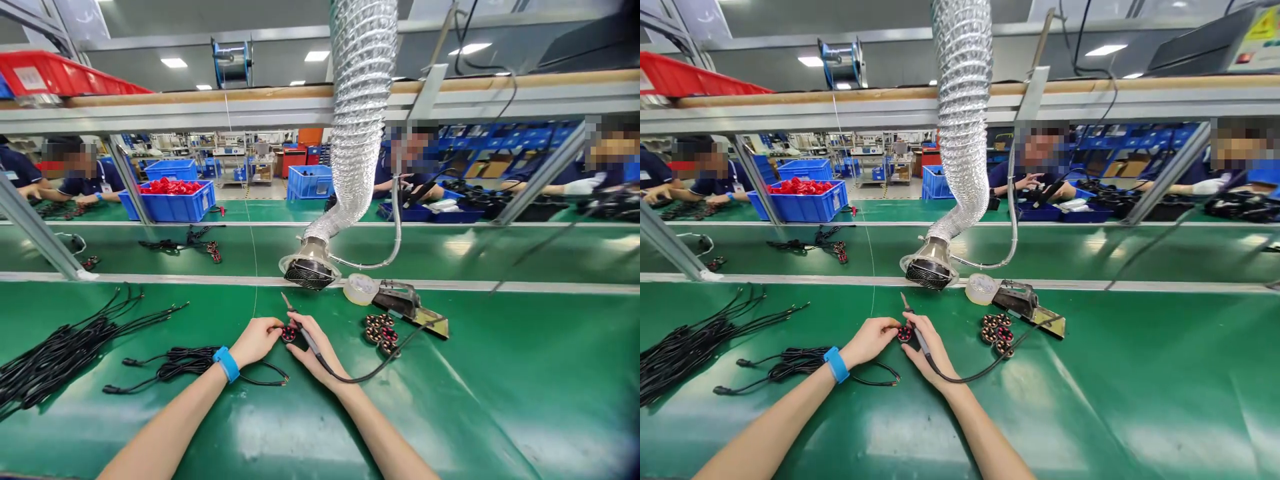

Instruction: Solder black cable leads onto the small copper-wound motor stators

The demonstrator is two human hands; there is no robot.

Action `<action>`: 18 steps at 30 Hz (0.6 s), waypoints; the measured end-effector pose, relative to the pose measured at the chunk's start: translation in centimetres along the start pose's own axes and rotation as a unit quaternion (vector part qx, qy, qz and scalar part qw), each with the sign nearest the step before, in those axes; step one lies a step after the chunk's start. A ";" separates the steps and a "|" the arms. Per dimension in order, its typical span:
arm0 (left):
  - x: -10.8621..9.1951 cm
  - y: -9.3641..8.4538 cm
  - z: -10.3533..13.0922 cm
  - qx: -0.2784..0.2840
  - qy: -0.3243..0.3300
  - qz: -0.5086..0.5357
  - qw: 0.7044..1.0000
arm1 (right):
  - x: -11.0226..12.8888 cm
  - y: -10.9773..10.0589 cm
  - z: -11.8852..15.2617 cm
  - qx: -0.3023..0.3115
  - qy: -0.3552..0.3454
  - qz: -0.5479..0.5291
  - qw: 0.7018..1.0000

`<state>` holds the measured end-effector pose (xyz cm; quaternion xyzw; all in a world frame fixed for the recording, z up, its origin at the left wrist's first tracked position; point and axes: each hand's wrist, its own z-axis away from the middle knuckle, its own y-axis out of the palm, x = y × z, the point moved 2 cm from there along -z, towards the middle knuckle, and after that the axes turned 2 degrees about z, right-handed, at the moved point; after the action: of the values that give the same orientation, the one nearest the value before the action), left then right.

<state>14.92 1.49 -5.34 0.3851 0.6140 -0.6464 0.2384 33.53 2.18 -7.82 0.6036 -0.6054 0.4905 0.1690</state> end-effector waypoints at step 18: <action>-1.2 0.0 -0.4 -0.069 -0.015 0.106 0.992 | 0.4 0.5 -0.7 -0.009 -0.011 -0.006 1.000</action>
<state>15.75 1.68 -4.40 0.4208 0.6092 -0.5793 0.3410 32.74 2.43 -7.33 0.6109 -0.6081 0.4775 0.1704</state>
